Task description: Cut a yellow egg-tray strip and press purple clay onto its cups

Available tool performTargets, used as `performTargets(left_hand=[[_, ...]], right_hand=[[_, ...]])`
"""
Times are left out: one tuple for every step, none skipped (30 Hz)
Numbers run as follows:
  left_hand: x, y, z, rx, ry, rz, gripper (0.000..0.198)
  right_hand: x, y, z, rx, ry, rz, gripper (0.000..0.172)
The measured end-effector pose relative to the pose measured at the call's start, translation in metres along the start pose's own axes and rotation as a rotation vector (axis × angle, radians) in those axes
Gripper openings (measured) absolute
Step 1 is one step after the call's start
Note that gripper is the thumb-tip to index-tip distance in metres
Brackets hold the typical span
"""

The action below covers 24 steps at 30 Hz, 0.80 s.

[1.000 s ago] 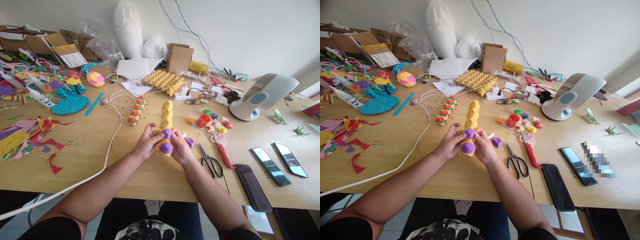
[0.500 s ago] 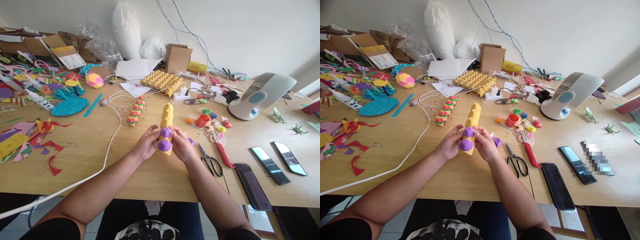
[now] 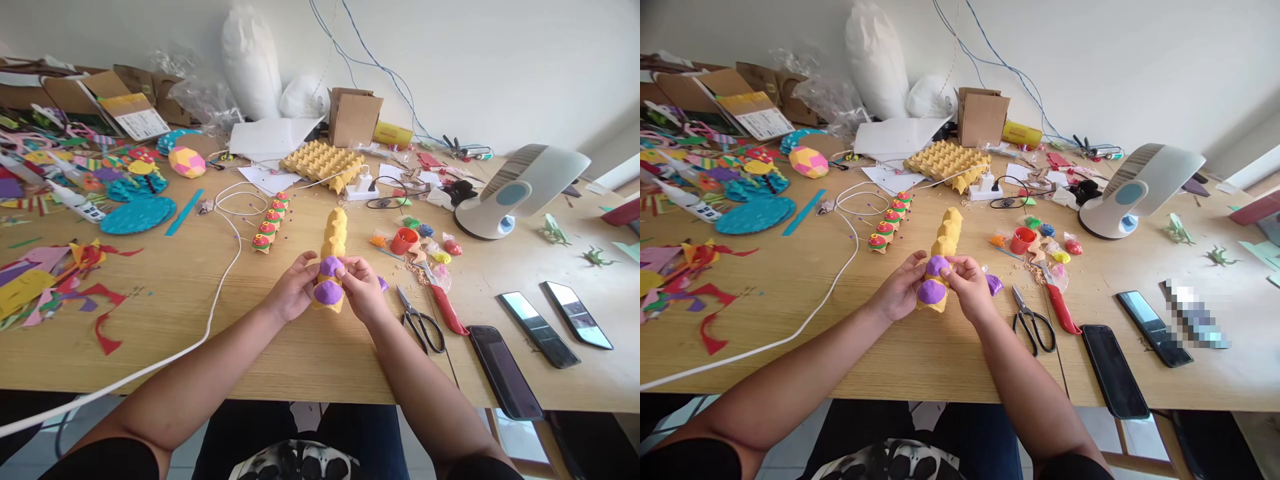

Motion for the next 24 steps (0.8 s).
performTargets(left_hand=[[0.000, 0.000, 0.000, 0.001, -0.003, -0.002, 0.034], [0.000, 0.000, 0.000, 0.002, -0.004, -0.004, 0.034], [0.000, 0.001, 0.001, 0.001, -0.003, -0.004, 0.034], [0.000, 0.001, 0.001, -0.001, -0.001, -0.002, 0.035], [0.000, 0.001, 0.002, -0.005, 0.002, 0.002, 0.036], [0.000, 0.002, 0.003, -0.008, 0.004, 0.008, 0.037], [0.000, 0.002, 0.003, -0.010, 0.005, 0.014, 0.038], [0.000, 0.002, 0.004, -0.012, 0.003, 0.017, 0.039], [0.000, 0.002, 0.005, -0.013, 0.000, 0.019, 0.041], [0.000, 0.002, 0.005, -0.017, -0.005, 0.019, 0.042], [0.000, 0.002, 0.006, -0.023, -0.012, 0.015, 0.043], [0.000, 0.001, 0.006, -0.034, -0.020, 0.008, 0.044], [0.000, 0.001, 0.006, -0.048, -0.028, -0.001, 0.045], [0.000, 0.001, 0.005, -0.062, -0.035, -0.011, 0.045], [0.001, 0.000, 0.005, -0.073, -0.037, -0.021, 0.045], [0.001, 0.000, 0.005, -0.079, -0.036, -0.029, 0.045], [0.001, 0.000, 0.006, -0.080, -0.030, -0.033, 0.044], [0.001, 0.000, 0.006, -0.077, -0.023, -0.035, 0.043], [0.001, 0.000, 0.006, -0.073, -0.016, -0.033, 0.042], [0.001, 0.000, 0.006, -0.072, -0.009, -0.032, 0.041], [0.001, 0.000, 0.006, -0.074, -0.007, -0.032, 0.041], [0.001, 0.000, 0.006, -0.079, -0.007, -0.032, 0.042], [0.001, 0.000, 0.006, -0.083, -0.010, -0.032, 0.043], [0.001, 0.000, 0.005, -0.085, -0.014, -0.031, 0.044]], right_hand=[[0.000, 0.000, 0.000, 0.008, 0.000, 0.003, 0.036], [0.000, -0.001, 0.000, 0.016, 0.003, 0.005, 0.036], [0.000, -0.001, 0.000, 0.027, 0.007, 0.004, 0.037], [0.000, -0.001, 0.000, 0.042, 0.010, -0.003, 0.037], [0.000, -0.001, -0.001, 0.067, 0.010, -0.017, 0.038], [-0.001, -0.001, -0.003, 0.102, 0.003, -0.034, 0.039], [0.000, 0.000, -0.005, 0.150, -0.011, -0.055, 0.040], [0.000, 0.001, -0.007, 0.204, -0.031, -0.079, 0.042], [0.001, 0.001, -0.010, 0.260, -0.052, -0.103, 0.044], [0.002, 0.002, -0.013, 0.311, -0.069, -0.128, 0.047], [0.003, 0.003, -0.015, 0.357, -0.076, -0.156, 0.049], [0.004, 0.004, -0.017, 0.396, -0.074, -0.185, 0.052], [0.005, 0.004, -0.018, 0.430, -0.067, -0.208, 0.054], [0.005, 0.004, -0.018, 0.460, -0.057, -0.222, 0.056], [0.005, 0.003, -0.018, 0.485, -0.049, -0.227, 0.056], [0.005, 0.001, -0.017, 0.499, -0.045, -0.222, 0.056], [0.004, -0.001, -0.016, 0.501, -0.045, -0.210, 0.056], [0.002, -0.003, -0.015, 0.489, -0.049, -0.194, 0.055], [0.001, -0.004, -0.014, 0.468, -0.053, -0.179, 0.054], [-0.001, -0.006, -0.013, 0.445, -0.060, -0.165, 0.054], [-0.002, -0.007, -0.012, 0.425, -0.069, -0.156, 0.054], [-0.003, -0.008, -0.011, 0.414, -0.076, -0.151, 0.053], [-0.003, -0.008, -0.011, 0.412, -0.079, -0.152, 0.053], [-0.003, -0.007, -0.011, 0.416, -0.080, -0.157, 0.053]])
Point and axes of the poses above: each hand's wrist, its own x-axis away from the middle knuckle, its own y-axis out of the palm, z = x × y, the point moved 4 cm from there along -x, towards the middle knuckle, and after that the axes turned 3 degrees about -x, right-handed, at the moved point
